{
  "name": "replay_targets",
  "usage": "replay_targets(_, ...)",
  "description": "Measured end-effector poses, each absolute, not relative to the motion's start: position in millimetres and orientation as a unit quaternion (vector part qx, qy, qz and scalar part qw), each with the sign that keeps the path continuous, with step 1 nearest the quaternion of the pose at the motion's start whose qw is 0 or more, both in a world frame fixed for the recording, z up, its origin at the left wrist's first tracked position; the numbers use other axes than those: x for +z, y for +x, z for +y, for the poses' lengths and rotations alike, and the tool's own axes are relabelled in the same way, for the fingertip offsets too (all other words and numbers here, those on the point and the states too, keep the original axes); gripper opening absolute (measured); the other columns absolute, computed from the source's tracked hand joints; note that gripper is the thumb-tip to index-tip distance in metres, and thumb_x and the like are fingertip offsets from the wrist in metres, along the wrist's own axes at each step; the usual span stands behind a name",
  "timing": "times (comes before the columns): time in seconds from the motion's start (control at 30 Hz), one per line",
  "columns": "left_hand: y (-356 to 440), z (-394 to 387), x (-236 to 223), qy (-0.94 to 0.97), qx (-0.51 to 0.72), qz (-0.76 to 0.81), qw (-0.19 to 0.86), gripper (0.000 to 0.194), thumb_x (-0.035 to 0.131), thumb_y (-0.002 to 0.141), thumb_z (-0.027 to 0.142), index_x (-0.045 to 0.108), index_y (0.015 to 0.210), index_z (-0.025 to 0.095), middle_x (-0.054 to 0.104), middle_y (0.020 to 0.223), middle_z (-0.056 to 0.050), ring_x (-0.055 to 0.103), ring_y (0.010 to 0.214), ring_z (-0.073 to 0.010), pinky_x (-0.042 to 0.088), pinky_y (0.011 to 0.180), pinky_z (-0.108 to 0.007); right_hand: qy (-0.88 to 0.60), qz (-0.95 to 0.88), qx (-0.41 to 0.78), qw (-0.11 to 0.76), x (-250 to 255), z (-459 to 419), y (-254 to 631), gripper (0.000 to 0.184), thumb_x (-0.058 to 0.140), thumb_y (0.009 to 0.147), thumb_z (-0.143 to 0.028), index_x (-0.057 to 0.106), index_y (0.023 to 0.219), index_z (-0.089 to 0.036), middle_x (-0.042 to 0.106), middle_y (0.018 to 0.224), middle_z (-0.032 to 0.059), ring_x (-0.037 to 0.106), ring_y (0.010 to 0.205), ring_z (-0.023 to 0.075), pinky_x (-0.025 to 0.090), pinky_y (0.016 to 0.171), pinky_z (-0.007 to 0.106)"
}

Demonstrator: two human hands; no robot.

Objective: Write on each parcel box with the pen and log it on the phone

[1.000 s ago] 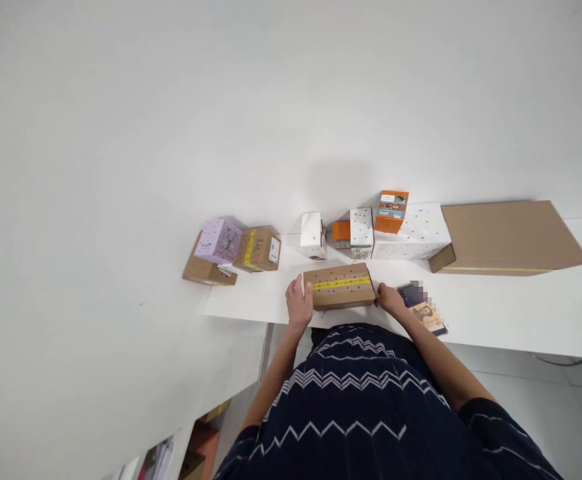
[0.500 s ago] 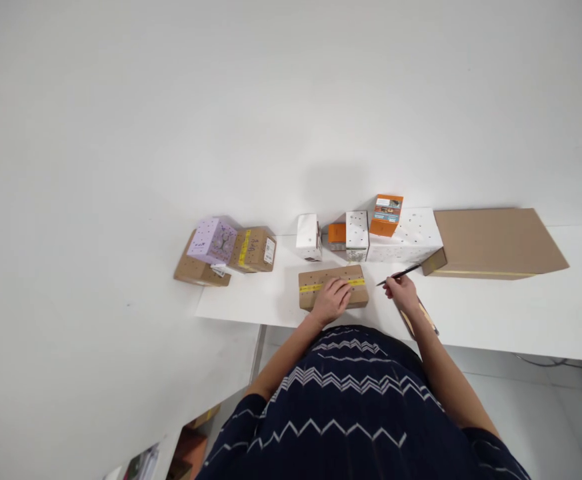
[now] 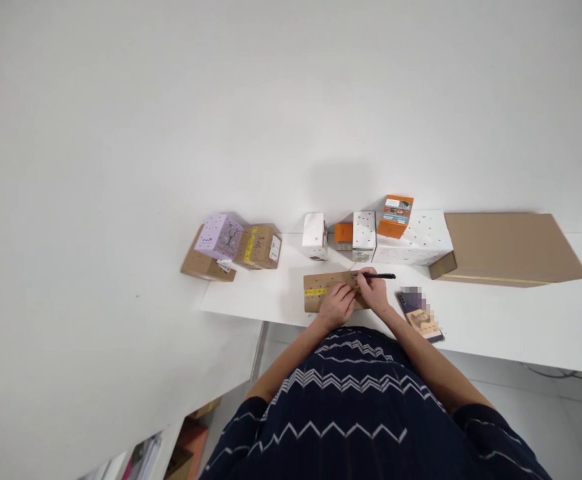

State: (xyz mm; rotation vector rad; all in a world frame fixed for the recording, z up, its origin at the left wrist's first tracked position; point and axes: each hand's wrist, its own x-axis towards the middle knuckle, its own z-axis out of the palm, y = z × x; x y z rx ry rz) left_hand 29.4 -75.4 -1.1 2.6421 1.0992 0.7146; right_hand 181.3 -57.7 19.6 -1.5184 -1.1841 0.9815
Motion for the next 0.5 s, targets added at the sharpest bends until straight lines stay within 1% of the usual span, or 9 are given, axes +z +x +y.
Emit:
replay_targets(0.1,29.2,-74.8,-3.5,0.891,0.241,0.371,0.101,0.034,0.043,0.089,0.024,0.062,0.115,0.015,0.064,0.112,-0.012,0.051,0.117,-0.0237,0.045,0.1,-0.043,-0.632,-0.526,0.346,0.452,7.0,-61.4,182.7,0.022,0.041,0.082,-0.041,0.051,0.083,-0.022,0.058,0.079,0.0042,0.055,0.073,0.0184,0.048,0.074,0.034)
replay_targets(0.2,30.0,-73.4,-3.3,0.891,0.233,0.376,0.103,0.035,0.041,0.089,0.024,0.062,0.116,0.016,0.064,0.112,-0.011,0.052,0.116,-0.0239,0.045,0.1,-0.044,-0.633,-0.546,0.322,0.445,3.3,-61.0,184.1,0.021,0.039,0.083,-0.039,0.051,0.083,-0.022,0.057,0.079,0.004,0.054,0.074,0.0187,0.048,0.075,0.035)
replay_targets(0.3,30.7,-72.5,-0.1,0.891,0.231,0.377,0.102,0.036,0.042,0.088,0.024,0.062,0.116,0.014,0.064,0.112,-0.012,0.052,0.115,-0.0242,0.045,0.1,-0.043,-0.632,-0.563,0.316,0.428,3.8,-58.5,183.2,0.021,0.037,0.084,-0.038,0.052,0.083,-0.023,0.057,0.08,0.0043,0.054,0.075,0.0192,0.047,0.077,0.035)
replay_targets(0.5,31.1,-73.5,2.6,0.887,0.219,0.39,0.115,0.035,0.041,0.089,0.024,0.063,0.115,0.016,0.064,0.113,-0.011,0.053,0.115,-0.025,0.045,0.1,-0.045,-0.63,-0.578,0.313,0.413,5.8,-55.8,180.8,0.022,0.035,0.085,-0.037,0.051,0.085,-0.022,0.059,0.084,0.006,0.056,0.079,0.0199,0.046,0.081,0.034)
